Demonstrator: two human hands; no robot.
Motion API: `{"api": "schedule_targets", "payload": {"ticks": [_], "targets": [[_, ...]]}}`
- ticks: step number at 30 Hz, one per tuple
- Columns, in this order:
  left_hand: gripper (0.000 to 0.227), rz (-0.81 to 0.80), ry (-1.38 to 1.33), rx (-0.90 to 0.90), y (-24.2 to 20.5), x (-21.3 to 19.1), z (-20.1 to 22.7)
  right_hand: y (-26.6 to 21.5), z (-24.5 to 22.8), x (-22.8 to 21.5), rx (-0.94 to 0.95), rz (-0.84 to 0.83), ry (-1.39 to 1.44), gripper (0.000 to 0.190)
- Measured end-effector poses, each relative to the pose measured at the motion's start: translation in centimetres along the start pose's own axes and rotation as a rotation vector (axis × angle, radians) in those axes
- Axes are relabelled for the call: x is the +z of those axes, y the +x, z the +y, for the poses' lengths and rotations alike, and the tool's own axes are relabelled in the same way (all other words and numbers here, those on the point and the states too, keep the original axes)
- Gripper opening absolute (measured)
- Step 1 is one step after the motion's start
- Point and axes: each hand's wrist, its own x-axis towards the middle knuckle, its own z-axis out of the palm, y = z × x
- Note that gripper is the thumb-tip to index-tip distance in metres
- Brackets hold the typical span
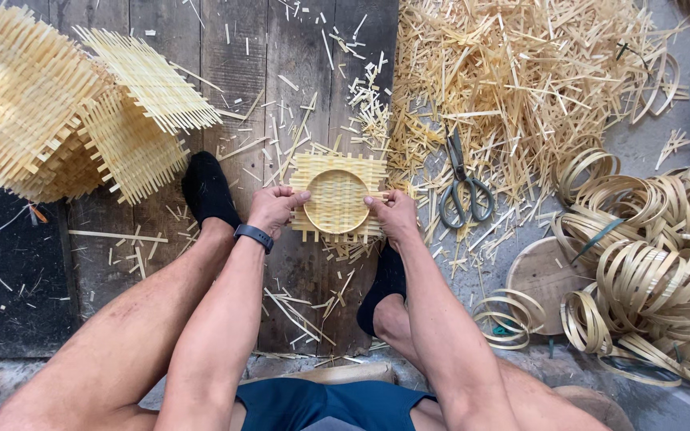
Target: The person weaves bamboo strips into a basket base, using shears to trim the excess strips and pressing the strips together by hand.
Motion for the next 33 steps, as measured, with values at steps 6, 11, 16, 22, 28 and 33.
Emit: {"api": "schedule_targets", "payload": {"ticks": [6, 11, 16, 22, 28, 33], "targets": [[0.029, 0.106, 0.09, 0.122, -0.9, 0.3, 0.2, -1.2, -1.5, 0.6, -0.04, 0.081, -0.12, 0.028], [0.039, 0.328, 0.533, 0.53, -3.1, 0.6, 2.0, -2.7, -2.7, 1.6, -0.457, 0.298, -0.528, 0.031], [0.017, 0.284, 0.471, 0.417, -3.7, 1.6, 1.3, -2.9, -1.5, 1.7, -0.362, 0.273, -0.488, 0.021], [0.021, 0.327, 0.563, 0.392, -3.2, 2.1, 2.5, -2.6, -1.8, 1.8, -0.367, 0.306, -0.503, 0.017], [0.021, 0.308, 0.551, 0.259, -2.3, 1.9, 2.9, -1.6, -1.5, 1.6, -0.394, 0.321, -0.539, 0.017], [0.02, 0.308, 0.617, 0.221, -0.3, 2.0, 3.3, -1.1, -1.7, 1.6, -0.413, 0.324, -0.548, 0.017]]}}
